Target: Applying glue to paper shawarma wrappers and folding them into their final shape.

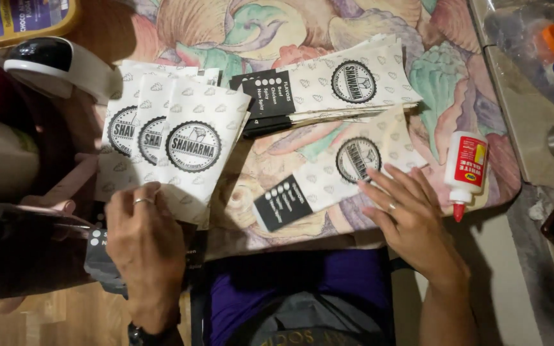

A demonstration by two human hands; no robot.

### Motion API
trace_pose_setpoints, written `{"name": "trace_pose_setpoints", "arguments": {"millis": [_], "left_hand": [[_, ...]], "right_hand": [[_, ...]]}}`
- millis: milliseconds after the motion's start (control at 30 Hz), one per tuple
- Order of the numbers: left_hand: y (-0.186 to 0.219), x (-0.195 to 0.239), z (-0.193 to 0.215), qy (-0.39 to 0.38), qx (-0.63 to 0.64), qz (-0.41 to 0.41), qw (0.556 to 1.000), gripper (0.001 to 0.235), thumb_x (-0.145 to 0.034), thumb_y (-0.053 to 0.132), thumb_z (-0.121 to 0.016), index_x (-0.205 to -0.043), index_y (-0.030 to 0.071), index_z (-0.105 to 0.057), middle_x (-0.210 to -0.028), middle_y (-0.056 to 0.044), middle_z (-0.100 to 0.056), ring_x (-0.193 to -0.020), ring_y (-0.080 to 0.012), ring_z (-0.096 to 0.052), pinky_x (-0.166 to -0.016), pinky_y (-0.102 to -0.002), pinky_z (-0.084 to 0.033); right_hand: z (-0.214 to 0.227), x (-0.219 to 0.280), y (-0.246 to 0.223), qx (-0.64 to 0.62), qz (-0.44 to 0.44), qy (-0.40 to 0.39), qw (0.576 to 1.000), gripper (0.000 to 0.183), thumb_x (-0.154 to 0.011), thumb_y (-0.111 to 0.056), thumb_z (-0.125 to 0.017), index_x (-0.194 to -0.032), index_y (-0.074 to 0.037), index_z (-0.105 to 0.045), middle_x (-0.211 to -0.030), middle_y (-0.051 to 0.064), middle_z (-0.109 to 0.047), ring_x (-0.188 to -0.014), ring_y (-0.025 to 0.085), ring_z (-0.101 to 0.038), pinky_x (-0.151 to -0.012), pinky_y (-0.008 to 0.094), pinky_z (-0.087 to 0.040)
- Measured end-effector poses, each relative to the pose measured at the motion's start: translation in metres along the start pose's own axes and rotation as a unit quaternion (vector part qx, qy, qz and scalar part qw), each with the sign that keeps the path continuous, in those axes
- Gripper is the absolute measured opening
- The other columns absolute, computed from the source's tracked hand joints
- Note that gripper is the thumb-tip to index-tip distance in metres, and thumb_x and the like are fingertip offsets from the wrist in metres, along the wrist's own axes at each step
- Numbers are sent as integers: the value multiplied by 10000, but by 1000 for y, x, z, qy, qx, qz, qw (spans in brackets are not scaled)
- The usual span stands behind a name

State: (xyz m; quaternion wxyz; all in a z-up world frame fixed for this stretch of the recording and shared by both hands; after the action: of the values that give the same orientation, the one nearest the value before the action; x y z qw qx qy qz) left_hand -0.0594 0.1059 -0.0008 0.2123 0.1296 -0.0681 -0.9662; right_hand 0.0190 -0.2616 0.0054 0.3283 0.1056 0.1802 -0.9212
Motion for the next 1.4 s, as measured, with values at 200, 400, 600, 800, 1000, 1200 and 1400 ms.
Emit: {"name": "trace_pose_setpoints", "arguments": {"millis": [200, 400, 600, 800, 1000, 1200, 1400], "left_hand": [[57, 11, 7, 80, 178, -186, 963, 596, -890, -152, -699, -1417, 55, -514, -1425, -410, -496, -1232, -538, -585, -865, -451, -672], [142, 36, -33, 16, 280, -395, 875, 253, -1023, 119, -630, -1181, -77, -648, -1373, -325, -584, -1314, -495, -551, -1111, -544, -465], [151, 35, -45, 14, 244, -391, 887, 225, -991, 100, -643, -1163, -43, -665, -1356, -244, -595, -1298, -463, -549, -1010, -529, -504], [143, 16, -42, -31, 304, -382, 872, 216, -899, 173, -765, -813, -25, -758, -1195, -182, -736, -1208, -380, -635, -875, -474, -585], [145, -7, -28, -58, 333, -346, 875, 55, -955, 116, -725, -938, 63, -721, -1016, -94, -797, -844, -263, -751, -577, -387, -601], [139, -15, -21, -115, 334, -293, 889, 87, -1015, 175, -638, -979, 97, -653, -709, -78, -708, -606, -268, -691, -500, -411, -450], [138, -17, -17, -106, 339, -298, 886, 115, -1015, 185, -651, -948, 92, -649, -674, -73, -694, -584, -274, -684, -485, -409, -423]], "right_hand": [[40, 22, 71, -9, -58, 227, 972, 401, -1222, -133, -493, -1090, 203, -667, -1168, 345, -685, -1188, 521, -673, -1237, 604, -488], [44, 34, 132, -79, -418, 57, 903, 605, -1000, -232, -726, -1566, -71, -587, -1095, 188, -714, -898, 239, -649, -793, 373, -503], [8, 86, 178, -350, -448, 189, 801, 136, -989, -60, -749, -1093, -98, -670, -1041, -3, -701, -893, 64, -660, -793, 249, -592], [50, 58, 107, -565, -277, 289, 721, 518, -1029, -114, -533, -1527, -60, -400, -1609, 344, -472, -1554, 470, -524, -1145, 578, -540], [15, 72, 117, -393, -255, 464, 752, 421, -802, 39, -868, -1145, -25, -634, -1115, 147, -710, -992, 246, -721, -845, 475, -701], [5, 44, 81, -370, -215, 358, 830, 583, -836, 136, -748, -1363, 115, -500, -1387, 265, -592, -1156, 299, -636, -995, 417, -603], [6, 64, 120, -313, -215, 399, 835, 421, -840, 166, -835, -1107, 44, -533, -1136, 240, -662, -1062, 300, -686, -967, 429, -657]]}}
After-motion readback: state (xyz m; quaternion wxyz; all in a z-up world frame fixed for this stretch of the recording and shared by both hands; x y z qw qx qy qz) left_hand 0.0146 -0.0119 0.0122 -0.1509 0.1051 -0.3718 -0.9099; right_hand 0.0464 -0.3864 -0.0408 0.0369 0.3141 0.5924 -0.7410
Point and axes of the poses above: each hand's wrist, its own x-axis away from the middle knuckle, its own z-axis out of the back of the hand, y = z × x, the point moved 2 cm from there along -x, towards the middle knuckle
